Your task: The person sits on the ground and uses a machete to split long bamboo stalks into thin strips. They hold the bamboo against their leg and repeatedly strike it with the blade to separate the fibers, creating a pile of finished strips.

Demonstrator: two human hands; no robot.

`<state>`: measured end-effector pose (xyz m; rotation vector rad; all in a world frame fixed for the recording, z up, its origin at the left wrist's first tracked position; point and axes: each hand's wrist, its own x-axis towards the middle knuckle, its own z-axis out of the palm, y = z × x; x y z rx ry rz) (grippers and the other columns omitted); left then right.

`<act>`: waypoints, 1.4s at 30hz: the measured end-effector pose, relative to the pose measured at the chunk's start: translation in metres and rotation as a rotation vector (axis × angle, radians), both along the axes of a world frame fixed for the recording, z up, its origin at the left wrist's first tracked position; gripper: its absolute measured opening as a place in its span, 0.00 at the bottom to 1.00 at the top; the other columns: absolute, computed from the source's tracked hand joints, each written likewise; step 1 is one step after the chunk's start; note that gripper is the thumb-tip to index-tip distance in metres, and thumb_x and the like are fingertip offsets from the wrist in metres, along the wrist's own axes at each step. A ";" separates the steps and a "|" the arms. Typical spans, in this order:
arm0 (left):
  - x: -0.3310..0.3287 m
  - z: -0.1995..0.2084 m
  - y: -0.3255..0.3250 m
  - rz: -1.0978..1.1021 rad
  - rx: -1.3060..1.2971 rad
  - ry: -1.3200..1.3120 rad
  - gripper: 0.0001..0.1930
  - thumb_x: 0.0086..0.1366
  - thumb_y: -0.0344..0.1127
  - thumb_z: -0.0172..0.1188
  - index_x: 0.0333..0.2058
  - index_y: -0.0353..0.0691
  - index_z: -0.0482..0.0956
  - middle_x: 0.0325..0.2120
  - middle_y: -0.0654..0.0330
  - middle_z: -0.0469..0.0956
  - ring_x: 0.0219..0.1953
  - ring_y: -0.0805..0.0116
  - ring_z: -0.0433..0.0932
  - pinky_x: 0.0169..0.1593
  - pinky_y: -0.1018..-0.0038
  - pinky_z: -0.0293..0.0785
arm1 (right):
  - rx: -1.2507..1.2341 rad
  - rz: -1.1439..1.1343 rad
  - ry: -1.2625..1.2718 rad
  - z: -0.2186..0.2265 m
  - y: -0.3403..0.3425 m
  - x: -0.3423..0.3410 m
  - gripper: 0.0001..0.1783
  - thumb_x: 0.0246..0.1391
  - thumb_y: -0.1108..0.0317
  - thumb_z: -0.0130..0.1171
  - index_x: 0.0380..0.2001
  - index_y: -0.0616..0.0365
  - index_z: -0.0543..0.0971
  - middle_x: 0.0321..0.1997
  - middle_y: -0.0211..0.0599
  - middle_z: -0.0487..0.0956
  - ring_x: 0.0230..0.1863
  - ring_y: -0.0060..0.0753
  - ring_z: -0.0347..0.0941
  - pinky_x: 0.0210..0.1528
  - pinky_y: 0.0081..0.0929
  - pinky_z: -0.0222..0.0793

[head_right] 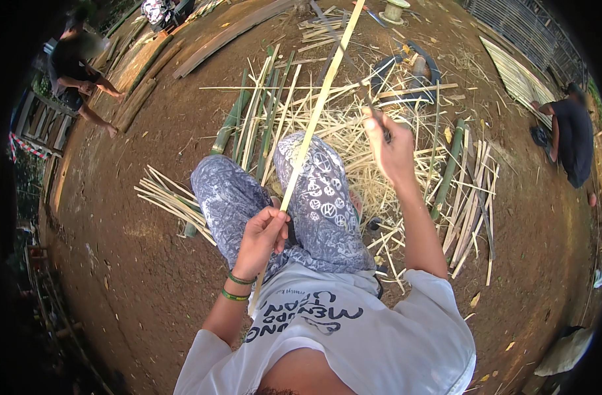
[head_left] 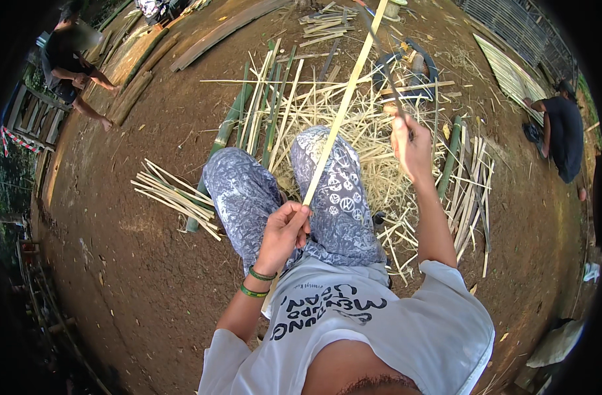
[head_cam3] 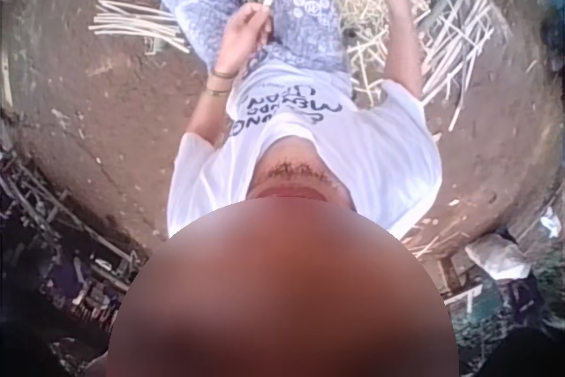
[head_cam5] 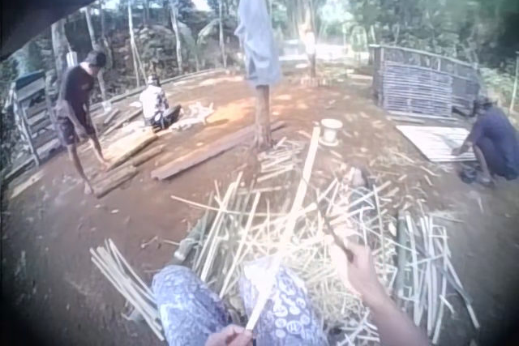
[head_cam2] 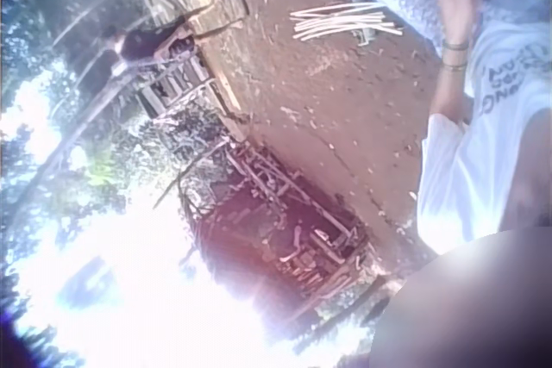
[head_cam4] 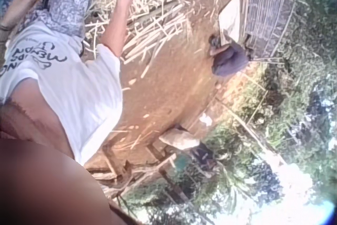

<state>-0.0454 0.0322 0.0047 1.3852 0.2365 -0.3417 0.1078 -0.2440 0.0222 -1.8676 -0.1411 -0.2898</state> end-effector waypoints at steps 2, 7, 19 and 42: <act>0.015 0.001 -0.004 -0.017 -0.003 0.005 0.10 0.75 0.38 0.52 0.41 0.39 0.77 0.21 0.70 0.72 0.17 0.83 0.64 0.21 0.86 0.57 | -0.150 0.076 0.037 -0.014 0.006 -0.019 0.36 0.60 0.37 0.58 0.54 0.61 0.80 0.17 0.24 0.73 0.16 0.18 0.63 0.18 0.27 0.57; 0.045 -0.005 -0.014 -0.025 -0.194 -0.029 0.12 0.75 0.31 0.47 0.52 0.36 0.74 0.27 0.65 0.73 0.19 0.79 0.66 0.23 0.83 0.61 | -0.390 0.163 -0.108 -0.032 0.035 -0.053 0.34 0.54 0.42 0.66 0.54 0.58 0.79 0.24 0.54 0.82 0.24 0.51 0.81 0.28 0.43 0.74; 0.068 -0.006 -0.013 -0.101 -0.476 0.047 0.21 0.73 0.28 0.46 0.63 0.41 0.68 0.25 0.67 0.72 0.16 0.84 0.59 0.20 0.84 0.54 | -0.693 0.281 0.034 -0.019 0.058 -0.067 0.45 0.55 0.34 0.59 0.70 0.42 0.61 0.12 0.45 0.73 0.18 0.55 0.76 0.24 0.48 0.69; 0.069 -0.017 -0.009 -0.121 -0.659 0.120 0.23 0.76 0.33 0.42 0.67 0.41 0.62 0.24 0.68 0.66 0.17 0.82 0.57 0.21 0.83 0.54 | -0.712 0.269 -0.043 -0.025 0.062 -0.065 0.44 0.57 0.34 0.57 0.69 0.46 0.62 0.11 0.46 0.72 0.17 0.57 0.75 0.21 0.49 0.70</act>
